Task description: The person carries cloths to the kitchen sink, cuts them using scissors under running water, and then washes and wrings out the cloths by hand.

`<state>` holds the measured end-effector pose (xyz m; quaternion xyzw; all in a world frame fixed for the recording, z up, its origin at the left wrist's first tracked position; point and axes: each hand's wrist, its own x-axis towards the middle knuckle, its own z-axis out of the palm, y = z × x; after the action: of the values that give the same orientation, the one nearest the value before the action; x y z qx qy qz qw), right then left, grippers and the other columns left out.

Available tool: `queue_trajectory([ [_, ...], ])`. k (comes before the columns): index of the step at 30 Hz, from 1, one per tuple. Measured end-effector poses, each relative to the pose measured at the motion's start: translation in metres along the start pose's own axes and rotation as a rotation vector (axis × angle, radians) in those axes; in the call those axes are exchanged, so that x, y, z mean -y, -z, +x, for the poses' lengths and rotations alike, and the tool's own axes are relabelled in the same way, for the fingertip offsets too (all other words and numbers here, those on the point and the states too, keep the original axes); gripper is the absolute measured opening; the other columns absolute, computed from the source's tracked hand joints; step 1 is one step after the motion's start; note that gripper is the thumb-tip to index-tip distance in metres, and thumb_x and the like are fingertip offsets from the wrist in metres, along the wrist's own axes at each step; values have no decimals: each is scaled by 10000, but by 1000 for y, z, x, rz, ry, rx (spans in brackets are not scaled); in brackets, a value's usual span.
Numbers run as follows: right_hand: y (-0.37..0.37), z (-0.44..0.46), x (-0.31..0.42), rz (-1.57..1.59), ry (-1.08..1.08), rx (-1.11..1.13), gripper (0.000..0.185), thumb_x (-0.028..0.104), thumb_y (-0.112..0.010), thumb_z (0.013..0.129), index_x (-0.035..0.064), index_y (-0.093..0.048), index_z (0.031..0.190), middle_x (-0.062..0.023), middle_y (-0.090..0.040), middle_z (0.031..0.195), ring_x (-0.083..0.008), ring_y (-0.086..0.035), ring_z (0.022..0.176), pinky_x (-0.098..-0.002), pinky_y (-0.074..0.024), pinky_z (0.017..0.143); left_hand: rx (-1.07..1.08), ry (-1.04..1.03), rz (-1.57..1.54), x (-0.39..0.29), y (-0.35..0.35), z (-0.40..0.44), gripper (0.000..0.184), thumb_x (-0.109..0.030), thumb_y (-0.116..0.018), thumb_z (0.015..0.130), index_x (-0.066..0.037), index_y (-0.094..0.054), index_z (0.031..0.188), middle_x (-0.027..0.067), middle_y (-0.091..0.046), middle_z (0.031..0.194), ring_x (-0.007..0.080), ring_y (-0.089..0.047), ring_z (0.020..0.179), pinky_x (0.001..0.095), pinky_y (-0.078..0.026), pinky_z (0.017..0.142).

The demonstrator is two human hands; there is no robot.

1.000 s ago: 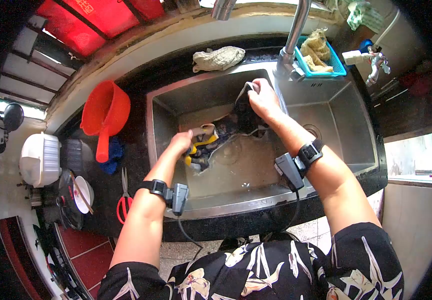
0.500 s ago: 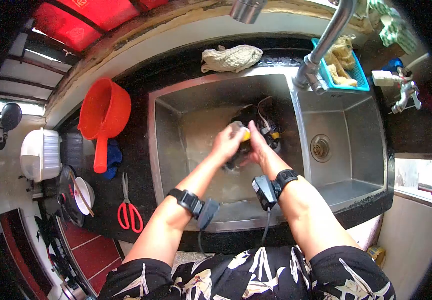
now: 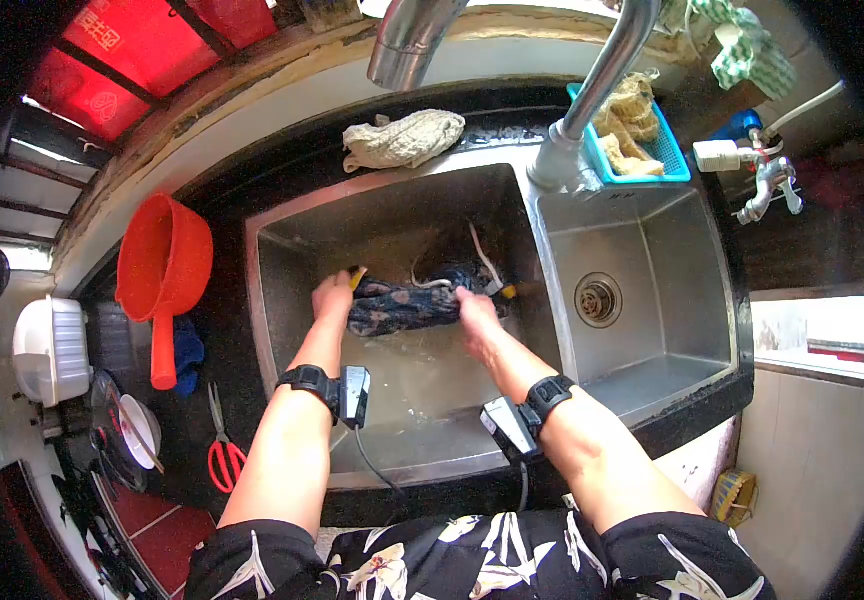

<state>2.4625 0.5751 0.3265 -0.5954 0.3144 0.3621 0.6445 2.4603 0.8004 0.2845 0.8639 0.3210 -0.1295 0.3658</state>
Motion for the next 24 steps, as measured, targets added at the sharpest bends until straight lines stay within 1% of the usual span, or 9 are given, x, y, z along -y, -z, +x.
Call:
queue_trajectory([
  [2, 11, 13, -8, 65, -226, 14, 627, 469, -374, 839, 82, -220, 1308, -131, -143, 1382, -360, -88, 1261, -643, -127, 911, -416, 177, 10, 1, -1, -26, 581, -505, -396, 787, -86, -441, 1188, 257, -502, 1027, 390, -492, 962, 425, -380, 831],
  [3, 8, 0, 1, 39, -277, 37, 672, 508, -358, 833, 104, -160, 1333, -130, -75, 1400, -380, -26, 1269, -653, -117, 906, -333, 214, 252, -8, -13, -36, 637, -517, -437, 768, -122, -345, 1259, 267, -448, 1076, 411, -471, 985, 424, -395, 818],
  [5, -4, -13, 6, 210, -325, 64, 781, 662, -336, 754, 186, -138, 1341, -124, 8, 1405, -433, -35, 1248, -682, -110, 878, -71, -26, 65, 12, -53, -23, 426, -403, -557, 762, -78, -549, 1037, 143, -583, 894, 267, -554, 883, 345, -425, 766],
  [8, 6, 4, 1, 347, -361, 276, 823, 719, -256, 728, 144, -228, 1317, -153, -156, 1379, -454, -116, 1228, -719, -64, 837, 140, -160, -422, -37, -63, -60, 308, -326, -619, 755, -29, -560, 809, 20, -558, 721, 100, -481, 664, 275, -419, 605],
  [12, 12, 18, -6, 436, -230, 322, 671, 669, -324, 754, 77, -541, 985, -125, -593, 926, -265, -576, 852, -444, -428, 806, 249, -333, -508, -94, -49, -115, 328, -356, -588, 766, -31, -554, 792, 63, -551, 672, 129, -498, 629, 298, -418, 583],
  [14, 11, 23, -16, 485, 135, 575, 527, 558, -390, 800, 70, -551, 915, -108, -600, 829, -241, -586, 784, -408, -467, 724, 219, -384, -406, -99, -45, -120, 331, -366, -567, 777, -35, -550, 784, 98, -556, 663, 162, -523, 615, 320, -422, 575],
  [18, -24, -15, -2, 493, 3, 170, 261, 292, -499, 823, 47, -542, 902, -95, -586, 794, -194, -581, 732, -344, -489, 641, 21, -425, -184, -81, -33, -96, 375, -424, -473, 815, -59, -558, 796, 195, -573, 738, 356, -560, 683, 399, -431, 578],
  [21, -36, -27, -7, 330, 203, 308, 364, 338, -476, 831, 4, -507, 971, -125, -558, 951, -209, -544, 878, -373, -419, 800, -3, -266, 135, -49, -13, -58, 445, -464, -389, 828, -72, -585, 901, 188, -591, 861, 343, -559, 844, 423, -433, 707],
  [24, -18, -22, -6, 247, -17, 138, 559, 435, -438, 829, 6, -348, 1175, -177, -411, 1186, -309, -393, 1108, -448, -330, 915, -20, -141, 188, -4, 12, -18, 477, -477, -381, 804, -90, -576, 1004, 177, -578, 955, 341, -532, 927, 413, -406, 805],
])
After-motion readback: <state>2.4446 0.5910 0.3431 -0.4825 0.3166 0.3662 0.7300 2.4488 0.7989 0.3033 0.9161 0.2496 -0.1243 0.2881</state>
